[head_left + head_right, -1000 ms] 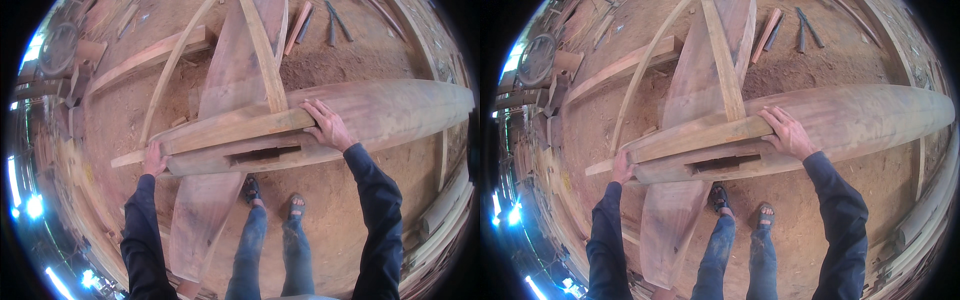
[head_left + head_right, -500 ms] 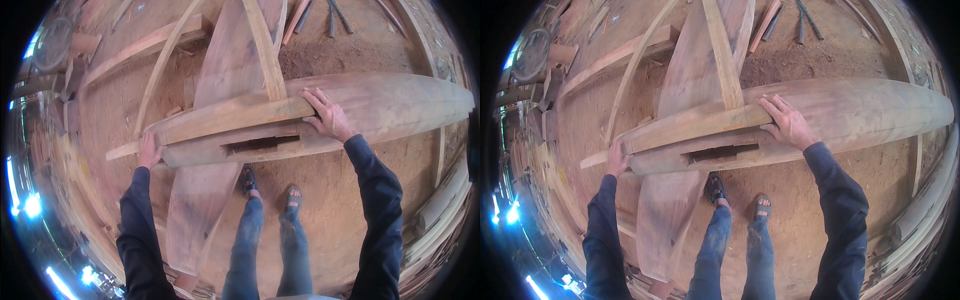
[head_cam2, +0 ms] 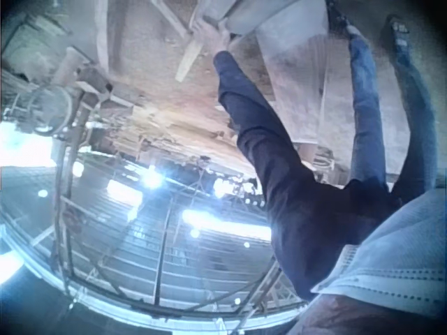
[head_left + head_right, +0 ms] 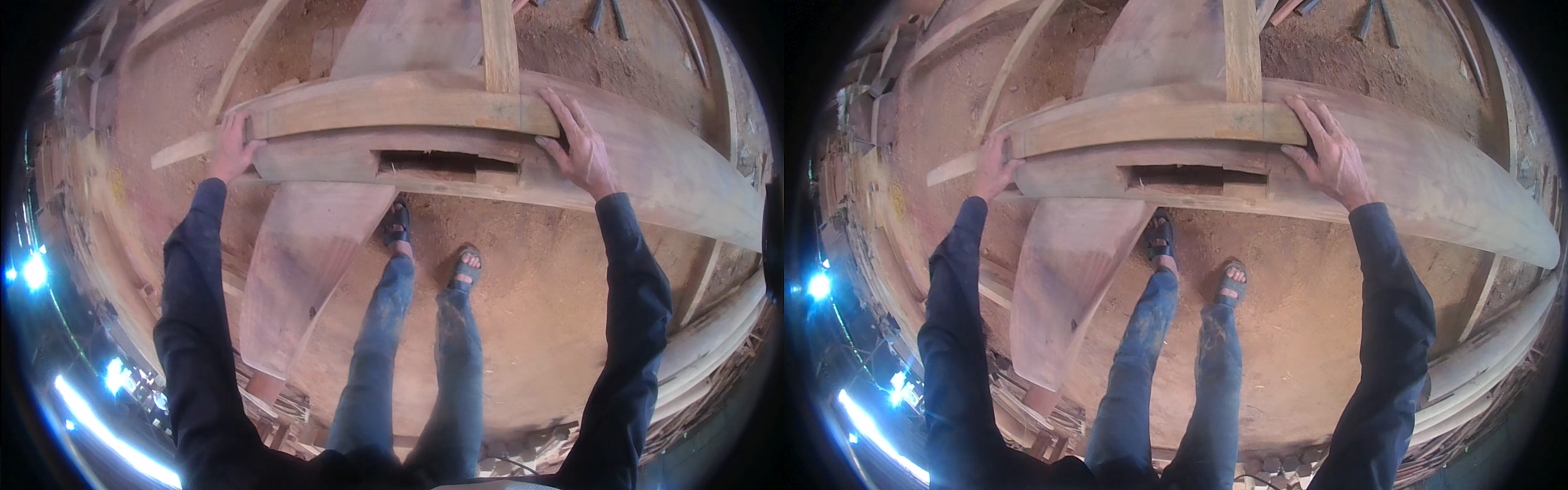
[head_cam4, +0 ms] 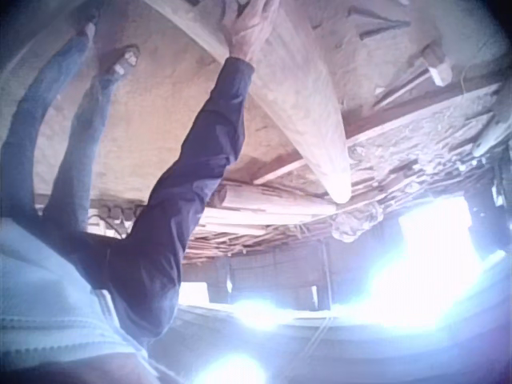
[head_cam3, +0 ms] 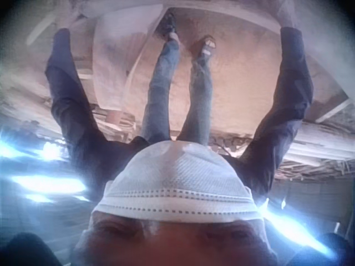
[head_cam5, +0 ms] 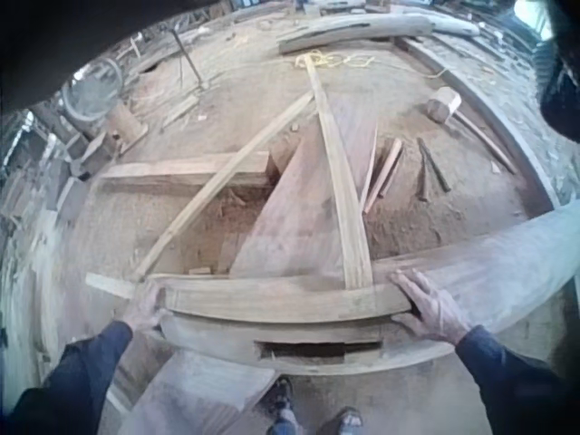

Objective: The person assembles a wooden frame by hand, fitting a long plank into a mortise on a curved wooden piece. They repeatedly lift, align, and insert the plank, then remove and reposition it multiple times before placing the assembled frame on the floor.

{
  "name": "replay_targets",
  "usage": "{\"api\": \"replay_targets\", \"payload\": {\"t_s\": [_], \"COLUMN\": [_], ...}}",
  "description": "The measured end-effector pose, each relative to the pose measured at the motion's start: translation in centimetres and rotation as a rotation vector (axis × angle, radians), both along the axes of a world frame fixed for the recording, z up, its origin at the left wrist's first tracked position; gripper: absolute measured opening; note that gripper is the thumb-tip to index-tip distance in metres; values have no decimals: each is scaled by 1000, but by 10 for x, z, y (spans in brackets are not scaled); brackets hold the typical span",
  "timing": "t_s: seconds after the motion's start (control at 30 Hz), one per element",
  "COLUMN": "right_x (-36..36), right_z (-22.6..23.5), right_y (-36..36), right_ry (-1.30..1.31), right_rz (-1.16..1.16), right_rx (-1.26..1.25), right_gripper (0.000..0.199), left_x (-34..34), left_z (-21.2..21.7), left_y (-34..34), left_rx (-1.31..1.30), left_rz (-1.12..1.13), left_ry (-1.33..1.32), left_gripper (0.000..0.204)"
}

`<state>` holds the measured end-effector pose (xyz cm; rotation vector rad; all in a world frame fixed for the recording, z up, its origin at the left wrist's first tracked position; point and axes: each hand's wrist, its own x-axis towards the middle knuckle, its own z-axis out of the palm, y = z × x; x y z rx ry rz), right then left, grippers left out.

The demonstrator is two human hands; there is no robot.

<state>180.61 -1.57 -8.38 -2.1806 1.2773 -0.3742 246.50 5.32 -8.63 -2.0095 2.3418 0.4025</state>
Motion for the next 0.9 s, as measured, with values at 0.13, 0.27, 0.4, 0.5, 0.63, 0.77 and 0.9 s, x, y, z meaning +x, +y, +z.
{"api": "replay_targets", "payload": {"t_s": [0.13,0.27,0.4,0.5,0.63,0.77,0.9], "right_x": [0,2,-4,1,1,3,0], "right_z": [-8,-11,-7,-9,-9,-9,-13], "right_y": [0,-1,0,-3,-4,-4,-3], "right_ry": [1,-23,-16,-21,1,8,24], "right_rz": [-24,-5,-26,-9,12,32,36], "right_rx": [22,-16,11,13,-21,-18,-34], "right_gripper": [77,77,78,76,74,74,75], "left_x": [2,4,-9,4,23,66,79], "left_z": [6,9,8,12,21,47,49], "left_y": [4,6,-1,3,6,29,56], "left_rx": [-8,6,56,108,-1,-21,-42], "left_rz": [3,33,59,55,58,173,190], "left_ry": [11,4,12,35,19,25,-13], "left_gripper": [65,64,65,75,96,105,100]}}
